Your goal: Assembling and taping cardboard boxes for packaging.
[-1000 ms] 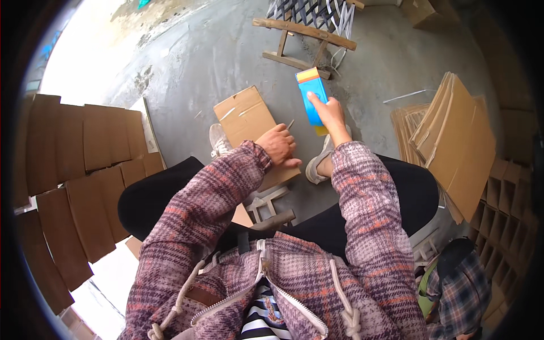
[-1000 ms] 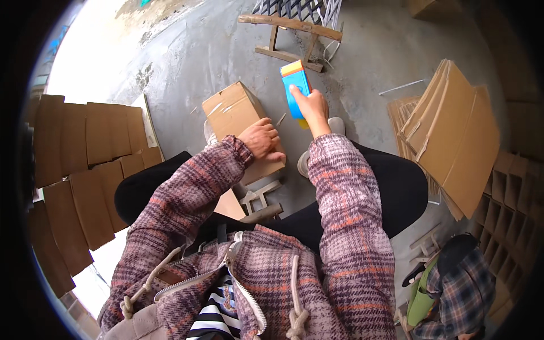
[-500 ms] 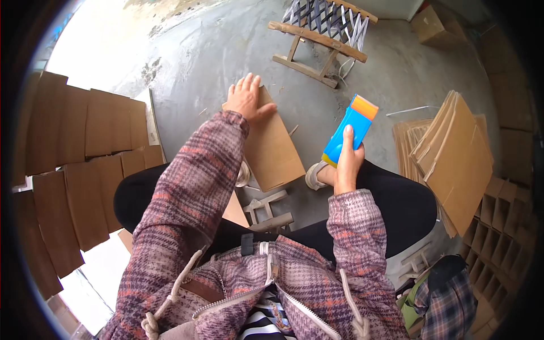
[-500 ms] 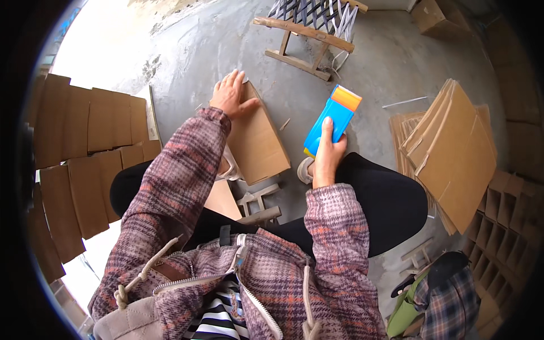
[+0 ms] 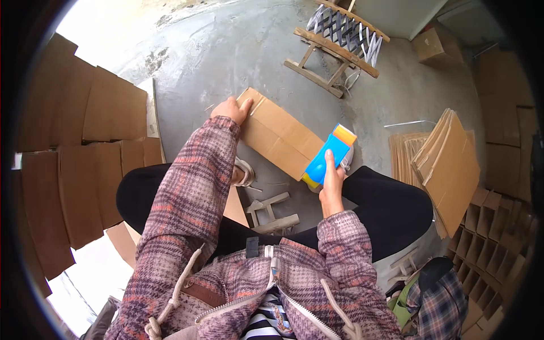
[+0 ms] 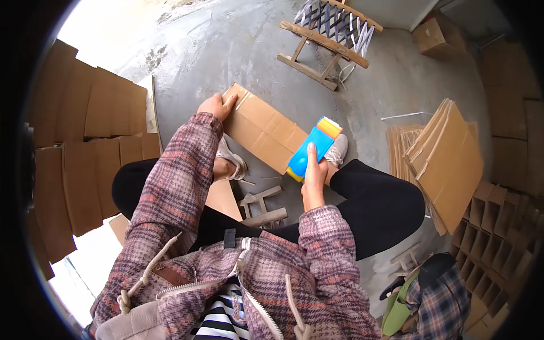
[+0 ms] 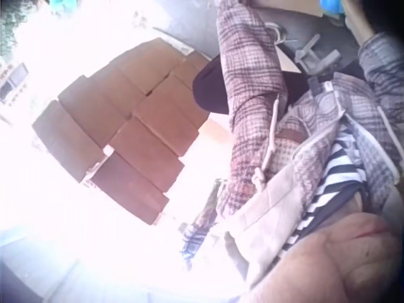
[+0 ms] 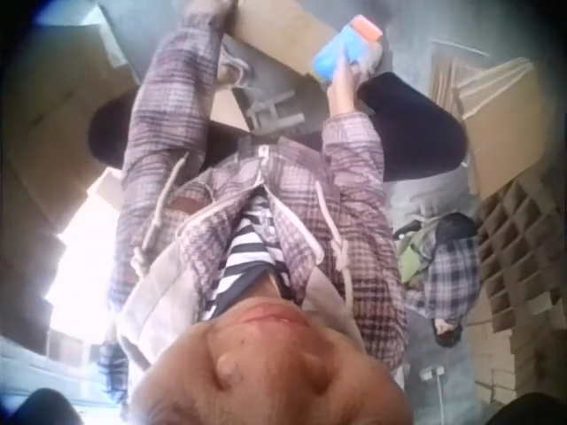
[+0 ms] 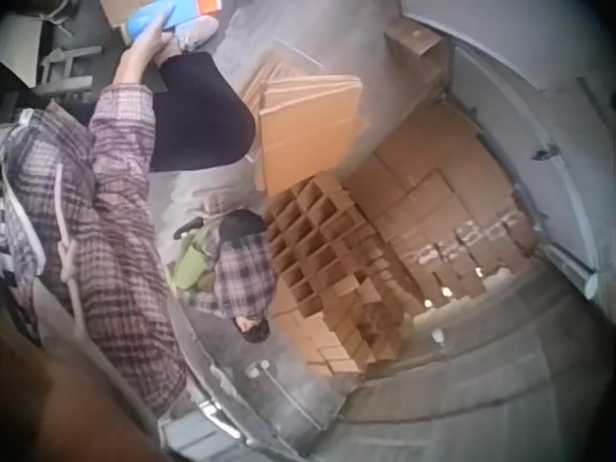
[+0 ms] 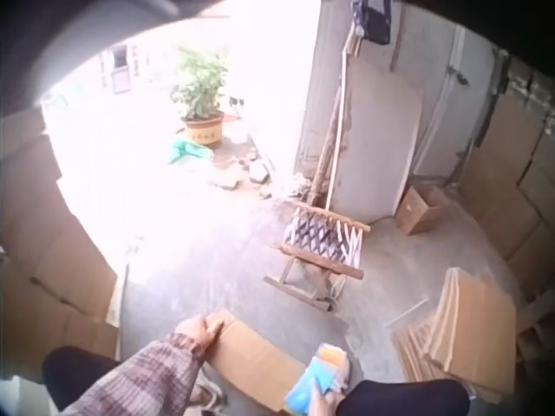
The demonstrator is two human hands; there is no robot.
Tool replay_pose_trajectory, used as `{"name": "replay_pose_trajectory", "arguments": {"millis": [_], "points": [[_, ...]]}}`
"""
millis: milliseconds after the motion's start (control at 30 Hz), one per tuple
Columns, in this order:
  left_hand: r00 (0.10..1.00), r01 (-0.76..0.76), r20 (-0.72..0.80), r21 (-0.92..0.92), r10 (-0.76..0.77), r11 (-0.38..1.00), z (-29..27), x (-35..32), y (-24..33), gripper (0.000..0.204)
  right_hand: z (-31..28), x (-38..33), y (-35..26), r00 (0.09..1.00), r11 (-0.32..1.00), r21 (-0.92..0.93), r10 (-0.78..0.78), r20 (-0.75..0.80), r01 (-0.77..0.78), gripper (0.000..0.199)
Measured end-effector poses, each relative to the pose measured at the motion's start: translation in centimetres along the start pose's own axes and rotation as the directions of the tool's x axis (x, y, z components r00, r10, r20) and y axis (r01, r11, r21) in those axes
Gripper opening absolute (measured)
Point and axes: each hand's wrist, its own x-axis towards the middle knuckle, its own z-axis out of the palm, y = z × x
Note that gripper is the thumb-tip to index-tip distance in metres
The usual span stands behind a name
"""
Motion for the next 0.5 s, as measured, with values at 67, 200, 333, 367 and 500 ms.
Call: {"name": "replay_pose_trajectory", "arguments": {"millis": [67, 200, 333, 367, 500], "points": [[0.993, 0.104, -0.053, -0.077, -0.109, 0.992, -0.8, -2.4, -0.8, 0.066, -0.1, 4.1, -2.8, 0.988, 0.972, -0.227, -0.021, 0.153, 0.056, 0.047], [0.972, 0.198, -0.069, -0.262, -0.223, 0.944, 1.3, -6.7, -1.7, 0.060, 2.6, 10.4, -8.1, 0.898, 0.853, -0.457, -0.029, 0.439, 0.251, 0.052], [0.963, 0.164, -0.143, -0.369, -0.230, 0.915, 5.0, -6.4, -2.4, 0.064, 3.1, 13.0, -9.1, 0.864, 0.830, -0.482, 0.002, 0.504, 0.279, 0.057], [0.960, 0.112, -0.196, -0.380, -0.199, 0.918, 5.3, -5.8, -2.5, 0.065, 2.9, 13.3, -9.2, 0.857, 0.834, -0.481, 0.020, 0.514, 0.269, 0.058], [0.974, 0.152, -0.084, -0.438, -0.208, 0.886, 4.0, -4.1, -2.2, 0.066, 2.4, 9.6, -12.8, 0.776, 0.662, -0.523, -0.143, 0.614, 0.536, 0.055]]}}
